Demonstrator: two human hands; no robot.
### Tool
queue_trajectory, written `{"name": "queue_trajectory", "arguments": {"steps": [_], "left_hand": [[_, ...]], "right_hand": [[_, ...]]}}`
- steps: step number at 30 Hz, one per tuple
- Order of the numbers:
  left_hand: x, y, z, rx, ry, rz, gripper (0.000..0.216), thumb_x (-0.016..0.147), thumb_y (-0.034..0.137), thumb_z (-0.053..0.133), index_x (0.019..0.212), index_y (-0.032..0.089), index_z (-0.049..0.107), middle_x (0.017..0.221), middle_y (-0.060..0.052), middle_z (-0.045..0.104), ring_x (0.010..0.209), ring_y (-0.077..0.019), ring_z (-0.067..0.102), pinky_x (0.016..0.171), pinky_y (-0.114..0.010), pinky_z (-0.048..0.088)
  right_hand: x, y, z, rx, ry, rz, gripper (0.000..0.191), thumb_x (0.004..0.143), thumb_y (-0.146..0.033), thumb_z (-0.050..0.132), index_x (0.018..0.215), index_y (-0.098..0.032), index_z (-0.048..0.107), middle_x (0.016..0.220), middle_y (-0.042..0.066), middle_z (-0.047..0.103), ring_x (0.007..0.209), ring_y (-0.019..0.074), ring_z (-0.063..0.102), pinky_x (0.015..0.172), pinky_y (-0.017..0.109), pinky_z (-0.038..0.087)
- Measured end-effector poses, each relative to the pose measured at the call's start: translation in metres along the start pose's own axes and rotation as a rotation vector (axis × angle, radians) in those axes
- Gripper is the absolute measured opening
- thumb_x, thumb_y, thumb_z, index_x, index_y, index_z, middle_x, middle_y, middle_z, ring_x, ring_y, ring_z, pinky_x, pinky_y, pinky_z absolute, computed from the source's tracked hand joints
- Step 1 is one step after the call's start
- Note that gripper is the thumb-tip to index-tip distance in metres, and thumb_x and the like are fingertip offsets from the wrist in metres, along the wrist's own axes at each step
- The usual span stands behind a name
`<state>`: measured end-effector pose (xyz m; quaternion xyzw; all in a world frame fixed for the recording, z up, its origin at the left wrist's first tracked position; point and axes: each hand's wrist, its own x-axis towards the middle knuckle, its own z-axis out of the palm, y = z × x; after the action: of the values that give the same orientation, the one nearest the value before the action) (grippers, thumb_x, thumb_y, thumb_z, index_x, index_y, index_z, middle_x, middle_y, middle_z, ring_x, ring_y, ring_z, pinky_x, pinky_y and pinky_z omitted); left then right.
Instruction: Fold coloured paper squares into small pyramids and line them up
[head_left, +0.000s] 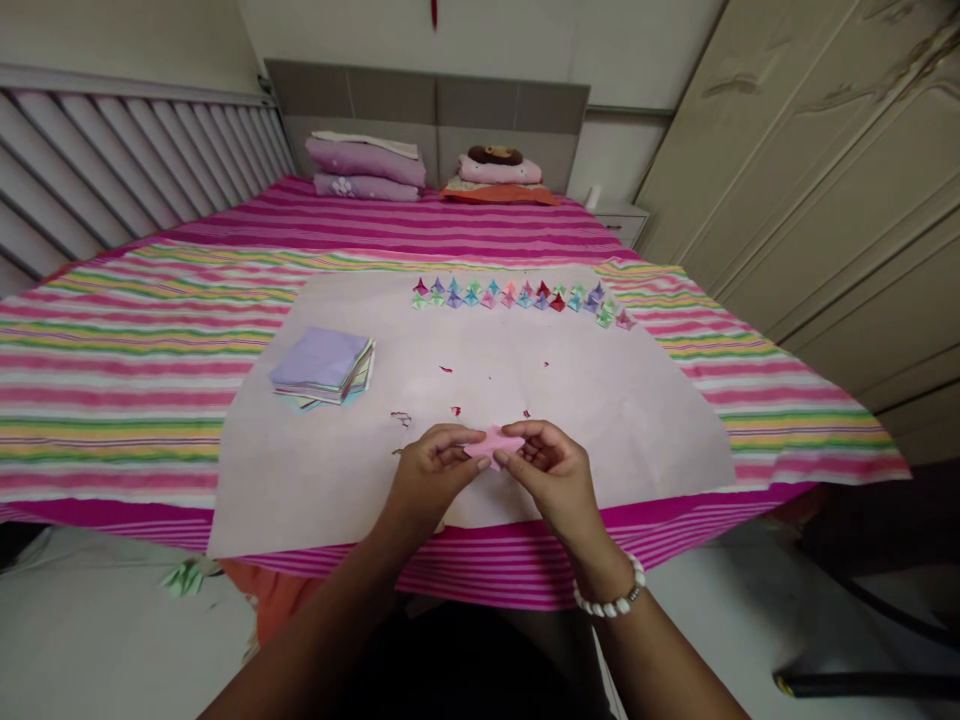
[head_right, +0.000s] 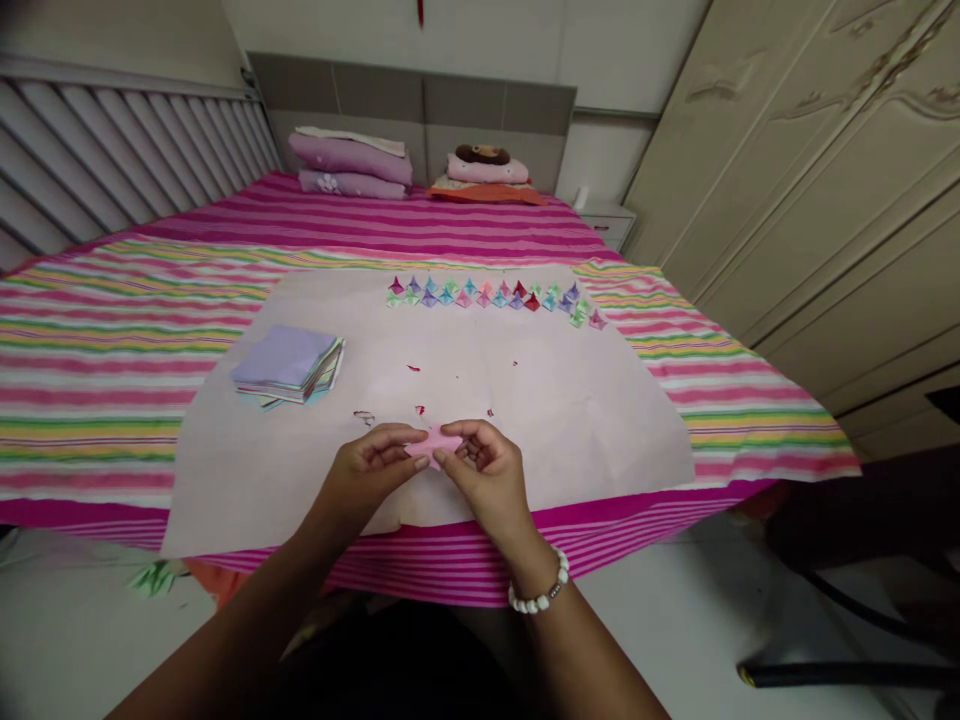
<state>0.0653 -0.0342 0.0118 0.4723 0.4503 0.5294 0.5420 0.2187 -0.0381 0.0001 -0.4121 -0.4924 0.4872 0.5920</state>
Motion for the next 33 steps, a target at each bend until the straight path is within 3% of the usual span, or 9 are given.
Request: {"name": "queue_trajectory", "arguments": {"steps": [14,20,23,28,33], "left_hand": [[0.001,-0.004,-0.004,0.236,-0.032,0.155,0.010,0.069,0.026,0.074,0.070,0.017,0.070,0.077,-0.003,0.064,0.072,-0.0141,0.060,0.065,-0.026,0.048],[0.002,0.001,-0.008,0.245,-0.110,0.106,0.010,0.071,0.027,0.072,0.071,0.017,0.068,0.074,-0.002,0.065,0.073,-0.0142,0.059,0.067,-0.026,0.046],[0.001,0.003,-0.007,0.249,-0.146,0.053,0.012,0.073,0.029,0.071,0.074,0.017,0.068,0.072,-0.002,0.065,0.071,-0.0142,0.059,0.067,-0.027,0.045],[0.000,0.005,-0.006,0.362,-0.211,0.166,0.018,0.079,0.029,0.065,0.092,0.021,0.074,0.083,-0.004,0.066,0.079,-0.0163,0.060,0.068,-0.028,0.045],[0.002,0.004,-0.007,0.380,-0.184,0.183,0.013,0.079,0.029,0.066,0.083,0.022,0.076,0.077,-0.004,0.066,0.074,-0.0157,0.060,0.065,-0.027,0.044]], "right_hand": [[0.000,0.001,-0.002,-0.179,-0.033,-0.122,0.025,0.073,-0.025,0.075,0.097,-0.024,0.070,0.074,0.000,0.063,0.067,0.0149,0.056,0.066,0.031,0.049],[0.005,-0.009,-0.007,-0.315,-0.101,-0.261,0.011,0.074,-0.028,0.076,0.084,-0.024,0.072,0.086,0.004,0.059,0.082,0.0187,0.057,0.073,0.034,0.046],[0.006,-0.010,-0.007,-0.257,-0.146,-0.223,0.009,0.074,-0.029,0.076,0.075,-0.023,0.070,0.083,0.003,0.061,0.082,0.0187,0.058,0.076,0.035,0.045],[0.007,-0.006,-0.008,-0.116,-0.155,-0.063,0.016,0.073,-0.033,0.077,0.067,-0.021,0.068,0.070,0.001,0.062,0.068,0.0158,0.057,0.068,0.032,0.045],[0.007,-0.002,-0.008,-0.106,-0.143,-0.028,0.015,0.073,-0.032,0.076,0.066,-0.021,0.070,0.068,0.000,0.062,0.067,0.0153,0.057,0.069,0.031,0.045]]}}
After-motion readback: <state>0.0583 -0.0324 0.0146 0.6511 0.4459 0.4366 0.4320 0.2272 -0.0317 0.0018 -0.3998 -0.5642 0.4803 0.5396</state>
